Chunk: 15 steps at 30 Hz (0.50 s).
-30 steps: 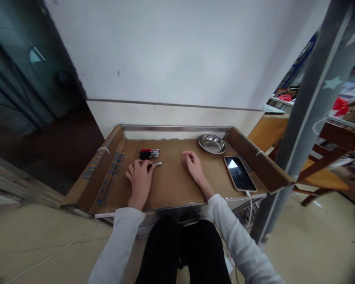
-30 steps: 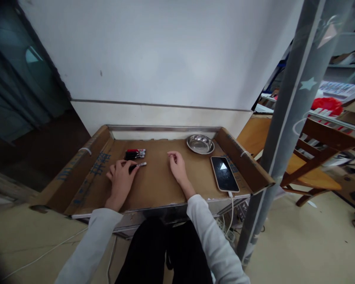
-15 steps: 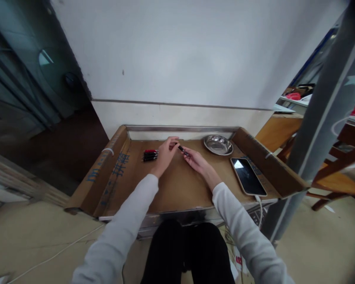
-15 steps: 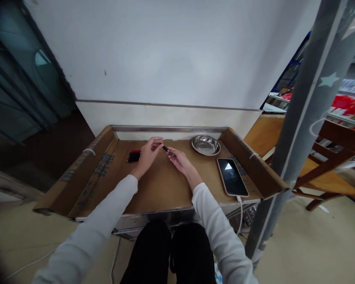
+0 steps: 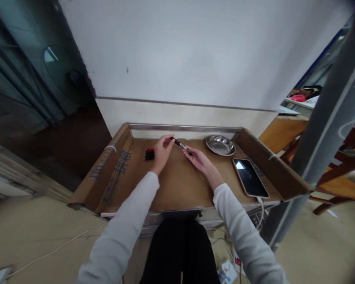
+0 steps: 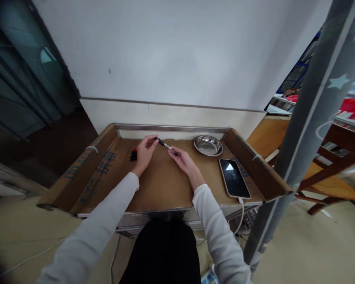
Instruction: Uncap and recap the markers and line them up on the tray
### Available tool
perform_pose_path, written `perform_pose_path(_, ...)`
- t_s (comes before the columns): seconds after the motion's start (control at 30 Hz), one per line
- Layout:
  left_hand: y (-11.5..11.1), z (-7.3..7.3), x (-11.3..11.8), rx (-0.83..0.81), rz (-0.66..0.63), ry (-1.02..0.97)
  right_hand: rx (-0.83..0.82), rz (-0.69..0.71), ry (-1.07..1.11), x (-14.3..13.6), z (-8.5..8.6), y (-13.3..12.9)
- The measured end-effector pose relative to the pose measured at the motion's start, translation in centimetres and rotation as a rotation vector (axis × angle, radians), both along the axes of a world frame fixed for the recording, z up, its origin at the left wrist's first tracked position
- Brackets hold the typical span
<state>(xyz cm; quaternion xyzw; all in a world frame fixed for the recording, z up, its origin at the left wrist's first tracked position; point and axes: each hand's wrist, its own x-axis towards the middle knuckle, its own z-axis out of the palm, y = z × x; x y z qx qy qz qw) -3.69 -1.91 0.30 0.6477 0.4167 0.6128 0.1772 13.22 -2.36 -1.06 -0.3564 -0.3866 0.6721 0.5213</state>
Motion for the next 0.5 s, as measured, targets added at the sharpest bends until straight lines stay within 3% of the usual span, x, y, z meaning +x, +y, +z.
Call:
perform_pose_path(0.2, 1.0, -1.0, -0.8, -0.059, 0.110, 0.033, 0.074, -0.114, -0.056, 0.5, -0.7, 0.3)
perform_pose_path(0.33, 0.7, -1.5, -0.7, -0.083, -0.010, 0.367, 0.385, -0.284, -0.354, 0.1, -1.0, 0.0)
perform_pose_path(0.4, 0.5, -1.7, -0.5, -0.063, -0.011, 0.559, 0.608, -0.228, -0.577, -0.3, -1.0, -0.5)
perform_pose_path(0.5, 0.2, -1.9, -0.3, -0.064, 0.025, 0.720, 0.822, -0.021, -0.871, -0.5, -0.9, -1.2)
